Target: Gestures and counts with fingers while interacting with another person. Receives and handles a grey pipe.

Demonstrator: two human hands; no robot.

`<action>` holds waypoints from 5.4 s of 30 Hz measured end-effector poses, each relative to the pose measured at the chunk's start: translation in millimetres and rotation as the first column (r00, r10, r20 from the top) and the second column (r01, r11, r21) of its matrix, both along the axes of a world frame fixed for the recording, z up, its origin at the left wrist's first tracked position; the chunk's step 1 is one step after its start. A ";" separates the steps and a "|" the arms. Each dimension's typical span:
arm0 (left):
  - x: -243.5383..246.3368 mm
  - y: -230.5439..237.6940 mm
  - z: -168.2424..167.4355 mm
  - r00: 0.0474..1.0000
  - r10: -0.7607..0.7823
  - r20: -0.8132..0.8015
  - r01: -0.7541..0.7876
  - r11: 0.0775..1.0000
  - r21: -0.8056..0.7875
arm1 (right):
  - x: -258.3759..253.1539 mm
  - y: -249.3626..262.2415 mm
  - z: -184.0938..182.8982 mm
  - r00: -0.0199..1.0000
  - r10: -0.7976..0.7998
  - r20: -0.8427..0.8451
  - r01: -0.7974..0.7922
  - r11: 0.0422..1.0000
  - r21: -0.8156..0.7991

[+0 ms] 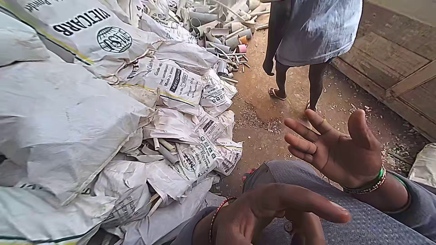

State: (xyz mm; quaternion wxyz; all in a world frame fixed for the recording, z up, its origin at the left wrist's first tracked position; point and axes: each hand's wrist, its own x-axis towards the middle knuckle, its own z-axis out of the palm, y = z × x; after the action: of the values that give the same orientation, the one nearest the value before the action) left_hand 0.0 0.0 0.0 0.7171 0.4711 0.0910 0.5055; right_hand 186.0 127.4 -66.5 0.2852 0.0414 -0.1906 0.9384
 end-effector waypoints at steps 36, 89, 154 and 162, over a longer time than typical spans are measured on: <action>27.2 44.1 -94.1 -0.290 0.921 -0.260 -0.063 0.253 0.965 | 32.3 1.0 -1.1 0.982 -0.108 0.154 0.140 0.967 -0.213; 80.7 74.2 -29.4 0.743 0.235 -0.627 -0.329 0.944 -0.037 | 114.5 -29.1 -4.3 0.997 -0.075 0.037 0.082 0.964 -0.253; -265.9 318.2 -169.7 0.108 0.394 -0.913 -0.837 0.532 0.130 | -251.3 487.1 -71.0 0.337 -0.330 0.882 0.319 0.921 0.223; -263.2 380.7 -183.5 0.049 0.399 -0.915 -0.908 0.399 0.125 | -315.3 623.6 -68.7 0.462 -0.337 0.820 0.206 0.940 0.271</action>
State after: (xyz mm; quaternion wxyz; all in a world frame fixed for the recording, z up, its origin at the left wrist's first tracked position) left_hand -263.2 380.7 -183.5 0.3181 0.3377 0.7727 0.4333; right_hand -129.4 751.0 -135.2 0.2957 -0.4394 -0.3723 0.7622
